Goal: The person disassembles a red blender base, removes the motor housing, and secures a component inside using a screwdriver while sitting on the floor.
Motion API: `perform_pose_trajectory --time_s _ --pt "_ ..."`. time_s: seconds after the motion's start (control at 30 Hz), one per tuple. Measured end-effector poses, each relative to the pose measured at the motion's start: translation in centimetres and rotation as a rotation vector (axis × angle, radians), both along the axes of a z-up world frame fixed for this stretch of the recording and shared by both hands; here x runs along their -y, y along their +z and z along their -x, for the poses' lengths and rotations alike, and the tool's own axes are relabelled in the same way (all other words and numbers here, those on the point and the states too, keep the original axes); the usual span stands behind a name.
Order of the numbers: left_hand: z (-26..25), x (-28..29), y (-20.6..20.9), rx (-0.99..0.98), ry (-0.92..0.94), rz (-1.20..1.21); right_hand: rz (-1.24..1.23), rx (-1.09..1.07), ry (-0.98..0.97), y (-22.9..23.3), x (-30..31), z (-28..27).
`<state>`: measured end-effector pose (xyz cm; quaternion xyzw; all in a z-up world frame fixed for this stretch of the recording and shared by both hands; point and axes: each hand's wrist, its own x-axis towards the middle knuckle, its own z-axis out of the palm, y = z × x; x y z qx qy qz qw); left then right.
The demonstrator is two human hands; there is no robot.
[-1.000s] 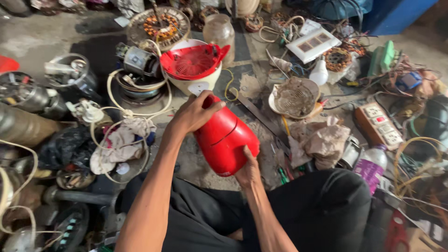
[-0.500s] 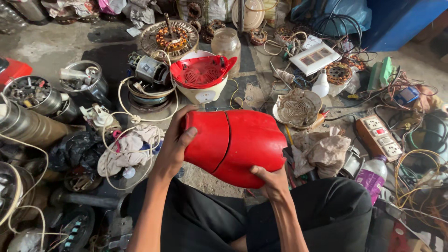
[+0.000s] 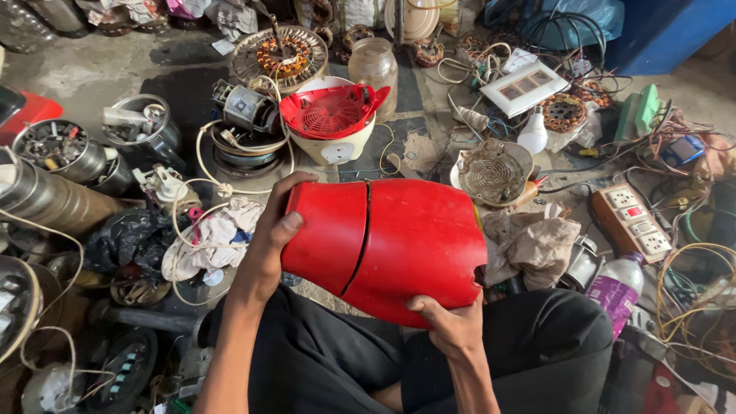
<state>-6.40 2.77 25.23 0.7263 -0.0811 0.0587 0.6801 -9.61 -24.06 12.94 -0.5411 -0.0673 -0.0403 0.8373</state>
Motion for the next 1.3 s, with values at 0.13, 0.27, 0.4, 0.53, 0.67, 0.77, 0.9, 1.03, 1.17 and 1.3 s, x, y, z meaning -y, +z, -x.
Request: perform_pose_trajectory --time_s 0.13,0.27,0.4,0.53,0.67,0.77,0.9,1.03,1.17,1.3 --pt "0.1 0.4 0.7 0.001 -0.005 -0.010 0.030 0.002 -0.008 0.6 0.1 0.0" --pt "-0.8 0.1 -0.1 -0.116 -0.066 0.090 0.021 -0.062 -0.053 2.4 -0.5 -1.2" --pt "-2.2 -0.1 -3.8 -0.061 -0.007 0.197 0.344 -0.105 -0.002 6.3 -1.1 -2.3" --pt "-4.5 -0.3 -10.8 -0.150 0.064 0.470 0.517 -0.079 0.104 8.9 -2.7 -4.5" --pt "-6.4 1.0 -18.6 -0.177 0.026 0.904 0.724 -0.053 0.255 9.4 -5.0 -6.5" --pt "-7.6 1.7 -22.8 -0.137 -0.076 1.094 0.747 0.016 0.296 8.8 -6.6 -8.5" --pt "-8.9 1.6 -25.7 -0.272 -0.009 1.211 0.885 -0.036 0.323 9.2 -7.6 -10.4" --pt "-9.9 1.8 -29.1 -0.132 0.025 1.122 1.057 -0.015 0.330 9.1 -8.8 -12.1" --pt "-9.9 2.7 -30.4 0.183 0.177 0.542 1.040 0.162 0.423 8.6 -9.4 -14.5" --pt "-9.7 2.8 -28.4 0.036 0.076 0.717 1.089 0.178 0.440 8.3 -8.4 -15.9"
